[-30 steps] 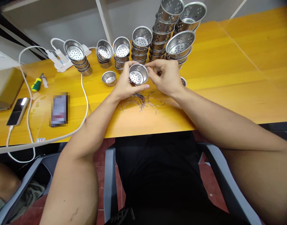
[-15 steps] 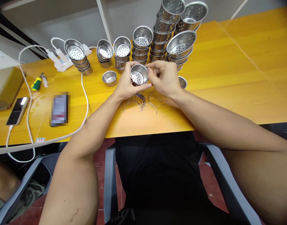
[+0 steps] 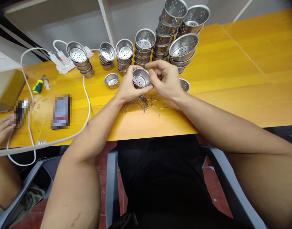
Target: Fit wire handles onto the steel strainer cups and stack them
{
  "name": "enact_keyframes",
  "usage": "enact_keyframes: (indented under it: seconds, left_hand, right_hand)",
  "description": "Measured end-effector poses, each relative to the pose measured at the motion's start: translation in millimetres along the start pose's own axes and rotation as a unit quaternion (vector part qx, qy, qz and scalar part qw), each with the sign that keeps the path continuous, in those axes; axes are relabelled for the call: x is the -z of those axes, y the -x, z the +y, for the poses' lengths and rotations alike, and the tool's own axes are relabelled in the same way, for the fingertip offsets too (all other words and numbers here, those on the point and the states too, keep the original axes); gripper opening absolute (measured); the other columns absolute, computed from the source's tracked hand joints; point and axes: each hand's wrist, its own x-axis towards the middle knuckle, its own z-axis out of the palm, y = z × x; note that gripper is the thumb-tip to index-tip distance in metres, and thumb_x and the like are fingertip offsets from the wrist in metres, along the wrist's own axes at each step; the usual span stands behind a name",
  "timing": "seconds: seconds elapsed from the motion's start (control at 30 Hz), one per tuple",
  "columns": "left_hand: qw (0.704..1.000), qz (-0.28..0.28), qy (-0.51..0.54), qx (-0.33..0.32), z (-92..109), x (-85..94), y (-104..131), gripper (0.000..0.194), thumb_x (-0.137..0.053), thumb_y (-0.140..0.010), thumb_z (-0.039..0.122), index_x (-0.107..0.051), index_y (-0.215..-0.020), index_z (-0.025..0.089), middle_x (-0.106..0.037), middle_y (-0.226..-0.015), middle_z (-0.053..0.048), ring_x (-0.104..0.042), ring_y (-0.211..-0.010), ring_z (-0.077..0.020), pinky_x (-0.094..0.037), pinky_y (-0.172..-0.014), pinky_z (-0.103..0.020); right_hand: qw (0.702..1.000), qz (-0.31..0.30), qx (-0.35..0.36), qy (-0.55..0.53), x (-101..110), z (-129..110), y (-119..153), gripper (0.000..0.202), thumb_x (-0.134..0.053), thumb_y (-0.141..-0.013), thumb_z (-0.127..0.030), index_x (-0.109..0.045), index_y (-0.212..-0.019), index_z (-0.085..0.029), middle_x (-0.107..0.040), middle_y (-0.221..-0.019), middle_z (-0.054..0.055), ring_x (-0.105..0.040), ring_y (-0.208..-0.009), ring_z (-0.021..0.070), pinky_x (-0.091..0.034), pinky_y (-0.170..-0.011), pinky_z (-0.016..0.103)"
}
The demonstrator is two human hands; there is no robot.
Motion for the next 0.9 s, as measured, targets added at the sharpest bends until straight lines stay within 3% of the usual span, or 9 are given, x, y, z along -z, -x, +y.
enact_keyframes:
  seconds: [0.1,0.2,0.33,0.47,0.67,0.9]
  left_hand:
    - [1.0,-0.014,0.019,0.011,-4.0,5.0,0.9,0.111,-0.086,-0.085,0.109,-0.061,-0.152,0.025,-0.08,-0.142,-0.012,-0.085,-0.129,-0.0335,-0.068,-0.125,-0.063]
    - [0.999,-0.023,0.035,0.006,-10.2,8.2,1.3,0.106,-0.08,-0.091,0.11,-0.063,-0.152,0.025,-0.08,-0.138,-0.011,-0.085,-0.124,-0.0319,-0.07,-0.121,-0.063]
    - [0.998,-0.042,0.038,-0.021,-13.7,6.2,2.2,0.11,-0.081,-0.088,0.111,-0.058,-0.157,0.028,-0.075,-0.14,-0.009,-0.085,-0.128,-0.0322,-0.071,-0.119,-0.06]
    - [0.997,-0.045,0.034,-0.048,-16.6,1.6,2.4,0.111,-0.085,-0.091,0.106,-0.051,-0.163,0.03,-0.069,-0.149,-0.011,-0.081,-0.137,-0.0333,-0.069,-0.123,-0.06]
    - [0.998,-0.053,0.008,-0.045,-24.0,-0.4,1.9,0.098,-0.095,-0.098,0.083,-0.047,-0.164,0.029,-0.066,-0.149,-0.01,-0.078,-0.142,-0.0344,-0.063,-0.132,-0.064]
    - [0.997,-0.057,0.02,-0.053,-22.6,0.3,2.8,0.098,-0.095,-0.098,0.082,-0.047,-0.165,0.029,-0.067,-0.149,-0.01,-0.078,-0.14,-0.0333,-0.063,-0.131,-0.061]
  right_hand:
    - [0.997,-0.048,0.001,-0.065,8.2,-12.0,-2.3,0.072,-0.084,-0.094,-0.105,-0.084,-0.108,-0.035,-0.078,-0.092,0.009,-0.075,-0.09,0.0327,-0.072,-0.079,0.052]
    - [0.991,-0.094,-0.007,-0.093,15.7,-16.3,-5.5,0.077,-0.094,-0.083,-0.106,-0.082,-0.106,-0.034,-0.082,-0.101,0.009,-0.075,-0.088,0.0305,-0.071,-0.076,0.051]
    - [0.989,-0.109,-0.036,-0.09,15.8,-10.6,-7.8,0.08,-0.103,-0.074,-0.103,-0.074,-0.1,-0.033,-0.071,-0.084,0.004,-0.067,-0.074,0.0262,-0.065,-0.066,0.047]
    - [0.99,-0.09,-0.031,-0.102,11.7,-6.6,-8.3,0.077,-0.105,-0.074,-0.101,-0.071,-0.092,-0.035,-0.066,-0.077,0.001,-0.062,-0.068,0.025,-0.063,-0.061,0.047]
    - [0.993,-0.089,-0.042,-0.067,9.8,-5.2,-9.0,0.071,-0.113,-0.072,-0.09,-0.072,-0.086,-0.034,-0.067,-0.074,0.001,-0.068,-0.075,0.0277,-0.067,-0.064,0.048]
    - [0.993,-0.097,-0.033,-0.063,10.0,1.0,-9.2,0.065,-0.113,-0.078,-0.085,-0.076,-0.089,-0.032,-0.076,-0.083,0.004,-0.07,-0.078,0.0273,-0.066,-0.068,0.047]
